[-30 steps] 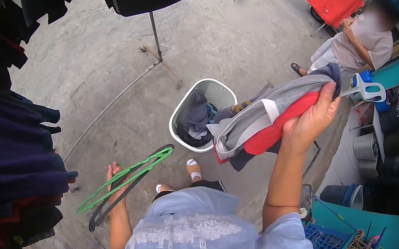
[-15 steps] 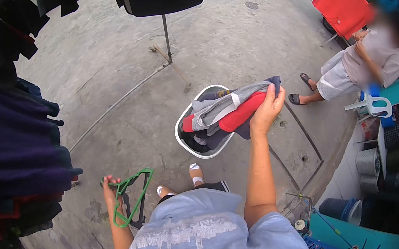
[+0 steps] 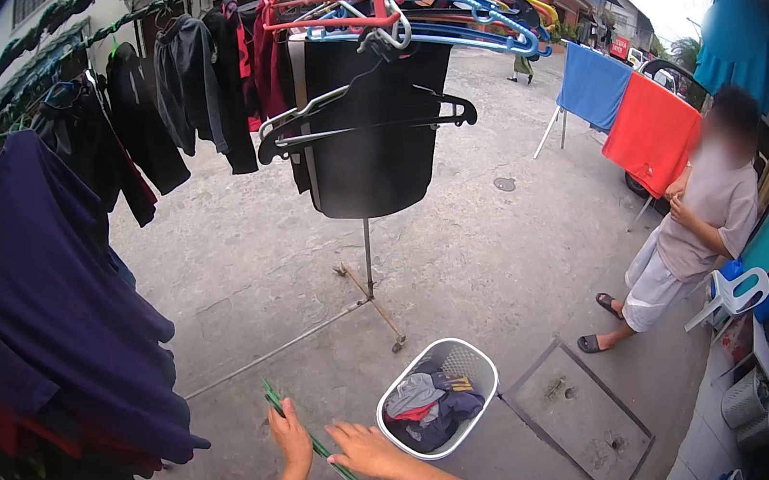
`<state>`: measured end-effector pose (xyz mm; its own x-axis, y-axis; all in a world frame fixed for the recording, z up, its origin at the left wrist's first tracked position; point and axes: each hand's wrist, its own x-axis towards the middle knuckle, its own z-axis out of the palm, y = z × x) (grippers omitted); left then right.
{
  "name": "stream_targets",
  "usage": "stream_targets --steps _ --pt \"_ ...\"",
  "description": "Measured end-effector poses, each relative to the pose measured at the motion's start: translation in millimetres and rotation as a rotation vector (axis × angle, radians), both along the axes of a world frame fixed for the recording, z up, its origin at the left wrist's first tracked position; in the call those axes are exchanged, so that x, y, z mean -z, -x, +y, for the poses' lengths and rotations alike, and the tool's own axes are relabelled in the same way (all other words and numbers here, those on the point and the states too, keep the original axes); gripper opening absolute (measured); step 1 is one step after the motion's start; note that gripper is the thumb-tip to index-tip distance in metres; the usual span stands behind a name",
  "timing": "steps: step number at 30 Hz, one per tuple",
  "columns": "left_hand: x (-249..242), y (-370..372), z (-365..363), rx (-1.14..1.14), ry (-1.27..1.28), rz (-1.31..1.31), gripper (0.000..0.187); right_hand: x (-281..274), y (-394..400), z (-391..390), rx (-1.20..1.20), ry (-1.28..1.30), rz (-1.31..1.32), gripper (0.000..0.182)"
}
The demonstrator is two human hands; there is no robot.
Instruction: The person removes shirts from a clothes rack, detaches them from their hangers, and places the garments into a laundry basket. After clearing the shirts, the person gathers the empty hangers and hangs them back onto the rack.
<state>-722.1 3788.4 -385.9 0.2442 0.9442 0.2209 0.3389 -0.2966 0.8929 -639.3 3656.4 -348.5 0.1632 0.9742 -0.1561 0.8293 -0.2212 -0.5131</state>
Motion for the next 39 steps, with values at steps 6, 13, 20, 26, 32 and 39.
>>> stream_targets --steps 6,13,20,26,32,39 --pt "-58 -31 6 0.101 -0.288 -0.027 0.024 -14 -9 35 0.189 -0.357 -0.365 0.056" --pt "-88 -29 5 0.314 -0.114 -0.111 0.032 -47 -25 43 0.221 -0.312 -0.451 0.023" --pt "-104 13 -9 0.480 -0.355 -0.044 0.057 -111 -100 37 0.347 -0.578 -0.424 0.021" --pt "-49 90 29 0.417 -0.085 0.118 0.040 -221 -123 13 0.444 -0.574 -0.368 0.024" --pt "-23 131 46 0.339 0.068 0.070 0.038 -347 -121 30 0.423 -0.713 -0.841 0.021" --pt "-1 139 30 0.248 -0.008 -0.026 0.034 -483 -139 98 0.542 -0.678 -1.054 0.038"
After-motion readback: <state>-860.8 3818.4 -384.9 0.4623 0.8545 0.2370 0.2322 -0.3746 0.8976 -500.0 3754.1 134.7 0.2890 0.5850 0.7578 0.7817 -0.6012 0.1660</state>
